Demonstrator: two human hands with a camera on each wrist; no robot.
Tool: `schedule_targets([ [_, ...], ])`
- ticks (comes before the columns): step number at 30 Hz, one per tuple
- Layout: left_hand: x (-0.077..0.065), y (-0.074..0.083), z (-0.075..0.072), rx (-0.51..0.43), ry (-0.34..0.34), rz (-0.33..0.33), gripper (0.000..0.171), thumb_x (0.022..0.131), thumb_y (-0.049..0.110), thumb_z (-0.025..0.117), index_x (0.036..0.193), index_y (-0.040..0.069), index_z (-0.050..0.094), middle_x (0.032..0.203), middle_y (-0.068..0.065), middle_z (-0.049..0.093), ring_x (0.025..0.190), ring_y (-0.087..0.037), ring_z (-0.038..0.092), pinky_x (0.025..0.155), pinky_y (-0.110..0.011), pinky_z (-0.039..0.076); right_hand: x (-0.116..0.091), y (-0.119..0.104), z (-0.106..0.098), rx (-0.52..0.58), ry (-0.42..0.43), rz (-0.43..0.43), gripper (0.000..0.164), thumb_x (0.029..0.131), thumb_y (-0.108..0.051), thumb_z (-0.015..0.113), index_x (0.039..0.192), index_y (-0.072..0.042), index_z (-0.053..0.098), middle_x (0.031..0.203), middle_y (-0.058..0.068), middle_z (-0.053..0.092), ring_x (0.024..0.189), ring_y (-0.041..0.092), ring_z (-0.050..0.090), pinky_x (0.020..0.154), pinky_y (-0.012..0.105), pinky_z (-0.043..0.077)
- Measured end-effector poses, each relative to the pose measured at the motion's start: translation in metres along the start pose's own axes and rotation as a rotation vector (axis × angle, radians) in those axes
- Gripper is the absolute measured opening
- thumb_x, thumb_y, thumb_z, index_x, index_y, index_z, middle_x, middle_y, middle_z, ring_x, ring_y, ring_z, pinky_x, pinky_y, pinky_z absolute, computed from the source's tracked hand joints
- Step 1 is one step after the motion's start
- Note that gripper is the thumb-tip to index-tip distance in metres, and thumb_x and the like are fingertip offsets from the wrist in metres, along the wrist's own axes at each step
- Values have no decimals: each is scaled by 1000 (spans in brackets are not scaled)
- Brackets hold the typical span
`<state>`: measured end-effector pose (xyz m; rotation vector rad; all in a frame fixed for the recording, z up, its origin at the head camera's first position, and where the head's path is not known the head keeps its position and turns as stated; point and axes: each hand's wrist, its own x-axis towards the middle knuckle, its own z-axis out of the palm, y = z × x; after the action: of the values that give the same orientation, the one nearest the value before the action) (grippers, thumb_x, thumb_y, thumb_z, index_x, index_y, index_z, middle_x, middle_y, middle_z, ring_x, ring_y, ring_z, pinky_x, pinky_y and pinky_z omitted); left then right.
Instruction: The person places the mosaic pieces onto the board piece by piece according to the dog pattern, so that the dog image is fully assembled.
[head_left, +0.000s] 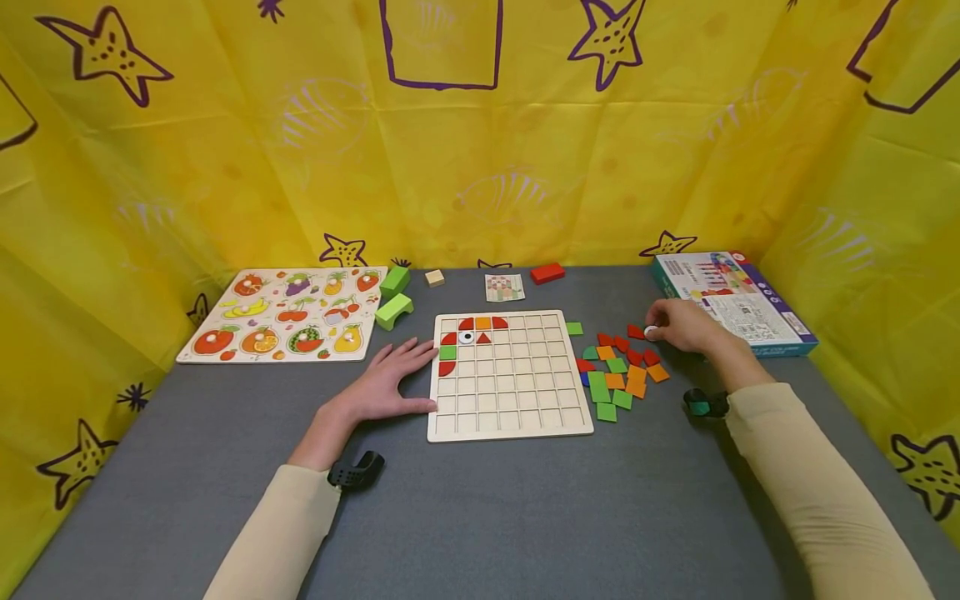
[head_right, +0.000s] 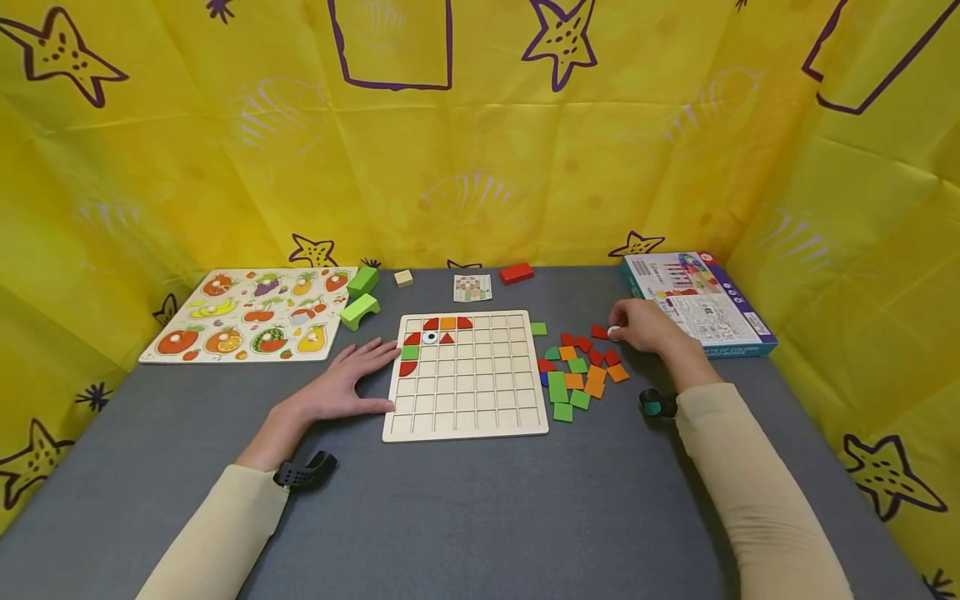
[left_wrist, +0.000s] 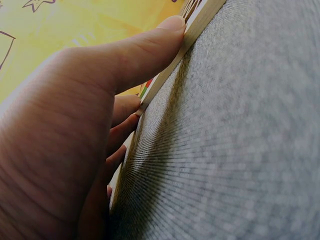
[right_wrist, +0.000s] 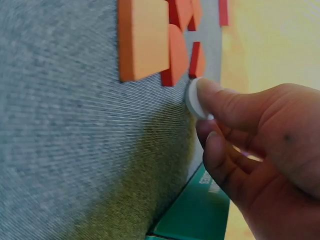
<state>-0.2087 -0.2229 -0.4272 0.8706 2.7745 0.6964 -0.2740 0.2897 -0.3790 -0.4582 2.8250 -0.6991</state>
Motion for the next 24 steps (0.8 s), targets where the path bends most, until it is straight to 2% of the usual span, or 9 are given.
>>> schedule_targets([
  [2, 0, 0, 0, 1, 0, -1, 95, 84, 58, 74, 158, 11, 36, 163, -8, 30, 152, -33, 14, 117, -60, 3, -1, -2, -2, 37, 3, 17, 18, 96, -13, 71, 101, 3, 64, 92, 12, 63, 82, 28, 53, 75, 41, 45],
  [8, 0, 1, 0, -2, 4, 0, 95, 84, 57, 75, 158, 11, 36, 163, -8, 30, 152, -34, 14, 117, -60, 3, 1, -10, -1, 155, -4, 24, 28, 99, -16, 67, 120, 3, 68, 109, 16, 66, 91, 29, 59, 77, 35, 50],
  [14, 0, 1, 0, 0, 3, 4, 96, 84, 57, 75, 158, 11, 36, 163, -8, 30, 152, -34, 14, 117, -60, 3, 9, -25, 6, 279, 1, -3, 20, 99, -13, 67, 113, 2, 68, 102, 15, 67, 84, 29, 62, 74, 31, 54],
  [19, 1, 1, -1, -3, 8, 8, 95, 84, 55, 75, 158, 11, 35, 164, -7, 29, 152, -33, 14, 118, -59, 3, 17, -35, 12, 253, 41, -34, 18, 96, -17, 71, 107, -2, 72, 97, 11, 69, 85, 29, 59, 76, 35, 50],
  [24, 0, 1, -1, -4, 9, 11, 95, 84, 57, 75, 158, 11, 35, 164, -7, 29, 152, -34, 14, 117, -60, 3, 24, -43, 18, 263, 27, -39, 19, 97, -17, 70, 109, -2, 73, 98, 10, 71, 87, 28, 59, 79, 36, 49],
])
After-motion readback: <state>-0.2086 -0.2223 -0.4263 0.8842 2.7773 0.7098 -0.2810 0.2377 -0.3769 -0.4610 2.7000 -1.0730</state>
